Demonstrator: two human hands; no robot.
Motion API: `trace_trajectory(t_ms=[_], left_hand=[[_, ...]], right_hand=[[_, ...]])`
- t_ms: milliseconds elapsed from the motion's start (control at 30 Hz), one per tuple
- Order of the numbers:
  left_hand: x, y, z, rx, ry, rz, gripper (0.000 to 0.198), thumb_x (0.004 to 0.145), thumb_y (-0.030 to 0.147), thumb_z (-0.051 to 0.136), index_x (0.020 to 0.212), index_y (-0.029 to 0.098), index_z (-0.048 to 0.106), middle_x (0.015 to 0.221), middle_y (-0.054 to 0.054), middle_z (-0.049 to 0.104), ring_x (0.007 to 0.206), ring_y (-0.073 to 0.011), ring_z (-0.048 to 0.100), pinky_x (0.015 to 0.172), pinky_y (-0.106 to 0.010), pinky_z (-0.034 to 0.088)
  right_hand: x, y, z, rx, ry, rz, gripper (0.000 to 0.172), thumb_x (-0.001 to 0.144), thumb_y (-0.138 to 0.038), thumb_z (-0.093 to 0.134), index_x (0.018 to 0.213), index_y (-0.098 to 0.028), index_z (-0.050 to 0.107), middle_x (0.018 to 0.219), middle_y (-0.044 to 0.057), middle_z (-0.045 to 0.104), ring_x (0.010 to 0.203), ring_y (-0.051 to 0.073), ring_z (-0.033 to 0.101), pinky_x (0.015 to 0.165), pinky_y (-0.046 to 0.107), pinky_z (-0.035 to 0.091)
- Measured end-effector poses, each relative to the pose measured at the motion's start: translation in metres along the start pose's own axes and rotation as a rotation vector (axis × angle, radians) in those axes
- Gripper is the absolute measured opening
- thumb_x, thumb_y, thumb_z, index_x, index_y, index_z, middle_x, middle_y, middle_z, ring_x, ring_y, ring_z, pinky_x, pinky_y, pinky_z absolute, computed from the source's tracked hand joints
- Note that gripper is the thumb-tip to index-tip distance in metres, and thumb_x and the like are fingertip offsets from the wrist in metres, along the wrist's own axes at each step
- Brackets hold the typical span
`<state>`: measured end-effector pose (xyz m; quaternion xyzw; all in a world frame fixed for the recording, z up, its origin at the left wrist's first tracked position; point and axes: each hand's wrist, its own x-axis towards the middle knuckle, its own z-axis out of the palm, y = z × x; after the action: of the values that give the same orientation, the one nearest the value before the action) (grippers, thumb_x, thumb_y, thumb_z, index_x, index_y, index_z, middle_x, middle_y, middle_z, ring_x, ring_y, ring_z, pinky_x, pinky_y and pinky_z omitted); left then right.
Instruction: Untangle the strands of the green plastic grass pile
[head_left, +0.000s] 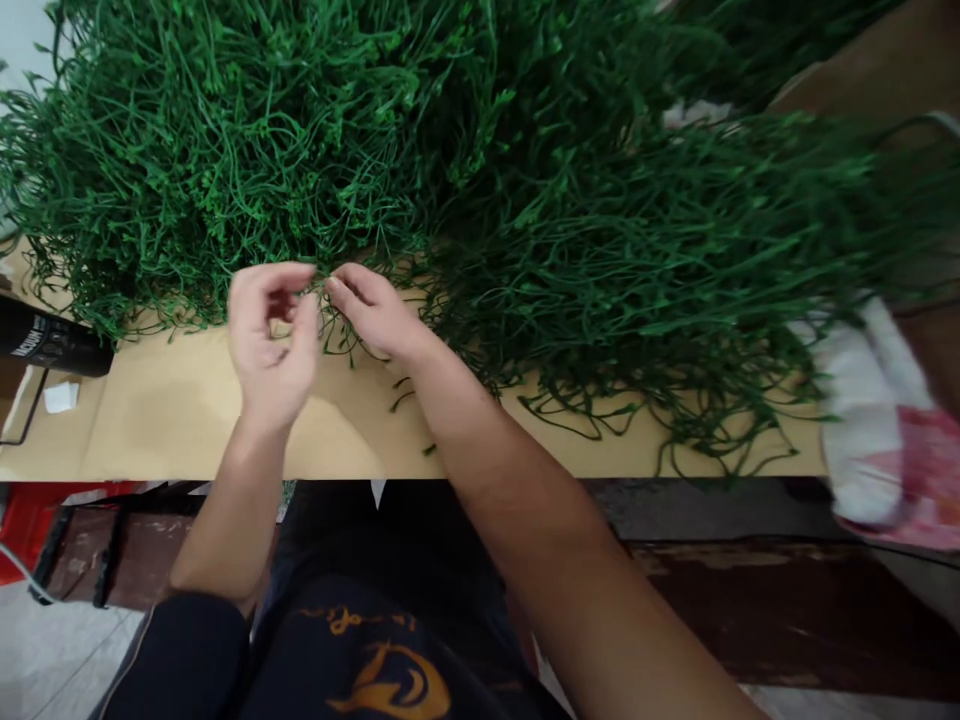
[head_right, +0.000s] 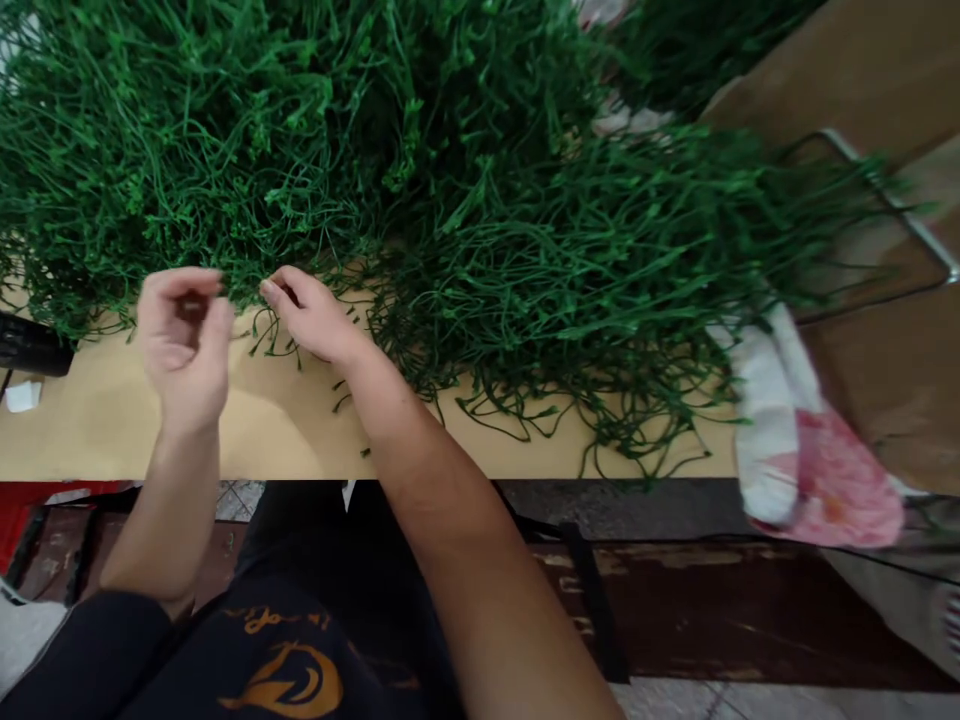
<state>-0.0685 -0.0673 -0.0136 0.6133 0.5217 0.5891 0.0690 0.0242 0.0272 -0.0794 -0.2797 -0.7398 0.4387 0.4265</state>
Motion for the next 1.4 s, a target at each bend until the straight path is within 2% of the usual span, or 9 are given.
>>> trace_trajectory(t_ms=[100, 233, 300, 367, 600, 767, 967, 1200, 1400], left_hand=[[-0.007, -0.039, -0.021, 0.033, 0.069, -0.107, 0.042, 0.072, 0.042, 0.066, 0.106, 0.021, 0.054, 0.105, -0.004, 0.055, 0.096, -0.0144, 0.055, 0.083, -0.029, 0.047], [-0.010, -0.068, -0.017, -0.072, -0.170, -0.335, 0.046, 0.074, 0.051, 0.059, 0.108, 0.020, 0.053, 0.110, -0.007, 0.058, 0.102, -0.0164, 0.056, 0.086, -0.031, 0.047], [-0.010, -0.071, -0.008, -0.133, -0.303, -0.402, 0.041, 0.075, 0.046, 0.060, 0.105, 0.019, 0.054, 0.108, -0.007, 0.061, 0.097, -0.0157, 0.058, 0.084, -0.031, 0.048], [-0.011, -0.072, -0.001, -0.147, -0.354, -0.450, 0.032, 0.076, 0.036, 0.061, 0.101, 0.017, 0.056, 0.102, -0.006, 0.063, 0.090, -0.0140, 0.060, 0.081, -0.030, 0.049], [-0.010, -0.078, -0.005, -0.128, -0.152, -0.587, 0.003, 0.074, 0.017, 0.059, 0.077, 0.016, 0.059, 0.074, 0.001, 0.060, 0.070, -0.0083, 0.054, 0.073, -0.023, 0.046], [-0.012, -0.075, -0.008, -0.253, -0.151, -0.672, 0.014, 0.073, 0.030, 0.063, 0.075, 0.017, 0.057, 0.070, 0.002, 0.056, 0.067, -0.0076, 0.051, 0.068, -0.021, 0.044], [-0.016, -0.071, -0.002, -0.286, -0.226, -0.673, 0.032, 0.062, 0.034, 0.073, 0.079, 0.017, 0.052, 0.072, 0.003, 0.056, 0.068, -0.0079, 0.052, 0.070, -0.022, 0.044], [-0.014, -0.073, -0.005, -0.312, -0.206, -0.598, 0.026, 0.067, 0.035, 0.070, 0.076, 0.017, 0.053, 0.076, 0.000, 0.058, 0.077, -0.0106, 0.055, 0.079, -0.025, 0.045], [-0.014, -0.070, -0.005, -0.363, -0.355, -0.501, 0.038, 0.063, 0.046, 0.071, 0.082, 0.018, 0.054, 0.081, -0.001, 0.060, 0.083, -0.0136, 0.056, 0.082, -0.028, 0.045]], right_hand=[[0.000, -0.001, -0.003, 0.139, 0.022, 0.004, 0.052, 0.078, -0.070, 0.034, 0.074, -0.020, 0.044, 0.065, -0.002, 0.040, 0.062, 0.009, 0.040, 0.060, 0.025, 0.039], [-0.001, -0.002, -0.001, 0.259, -0.067, 0.017, 0.056, 0.069, -0.074, 0.046, 0.076, -0.019, 0.048, 0.067, -0.002, 0.043, 0.061, 0.009, 0.040, 0.058, 0.025, 0.039], [-0.002, -0.002, 0.002, 0.284, -0.102, 0.022, 0.057, 0.066, -0.075, 0.049, 0.076, -0.018, 0.049, 0.069, -0.001, 0.047, 0.063, 0.009, 0.042, 0.061, 0.026, 0.040], [-0.003, 0.000, 0.006, 0.283, -0.113, 0.026, 0.058, 0.065, -0.075, 0.049, 0.077, -0.018, 0.051, 0.071, 0.000, 0.049, 0.066, 0.010, 0.044, 0.064, 0.027, 0.041], [-0.007, 0.006, 0.010, 0.191, -0.016, 0.020, 0.055, 0.071, -0.071, 0.046, 0.084, -0.018, 0.054, 0.075, 0.001, 0.049, 0.073, 0.012, 0.047, 0.068, 0.029, 0.041], [-0.008, 0.007, 0.008, 0.117, -0.079, 0.000, 0.049, 0.074, -0.064, 0.049, 0.086, -0.016, 0.054, 0.078, 0.003, 0.053, 0.071, 0.012, 0.049, 0.068, 0.030, 0.043], [-0.009, 0.006, 0.009, 0.122, -0.038, 0.025, 0.031, 0.073, -0.046, 0.057, 0.082, -0.017, 0.054, 0.081, 0.004, 0.056, 0.075, 0.013, 0.051, 0.073, 0.032, 0.045], [-0.011, -0.001, 0.010, 0.090, -0.010, -0.004, 0.024, 0.077, -0.042, 0.054, 0.082, -0.018, 0.054, 0.081, 0.003, 0.054, 0.075, 0.013, 0.051, 0.071, 0.030, 0.044], [-0.012, -0.007, 0.007, 0.048, 0.021, -0.029, 0.020, 0.076, -0.036, 0.055, 0.081, -0.017, 0.055, 0.081, 0.004, 0.055, 0.076, 0.014, 0.052, 0.074, 0.031, 0.044]])
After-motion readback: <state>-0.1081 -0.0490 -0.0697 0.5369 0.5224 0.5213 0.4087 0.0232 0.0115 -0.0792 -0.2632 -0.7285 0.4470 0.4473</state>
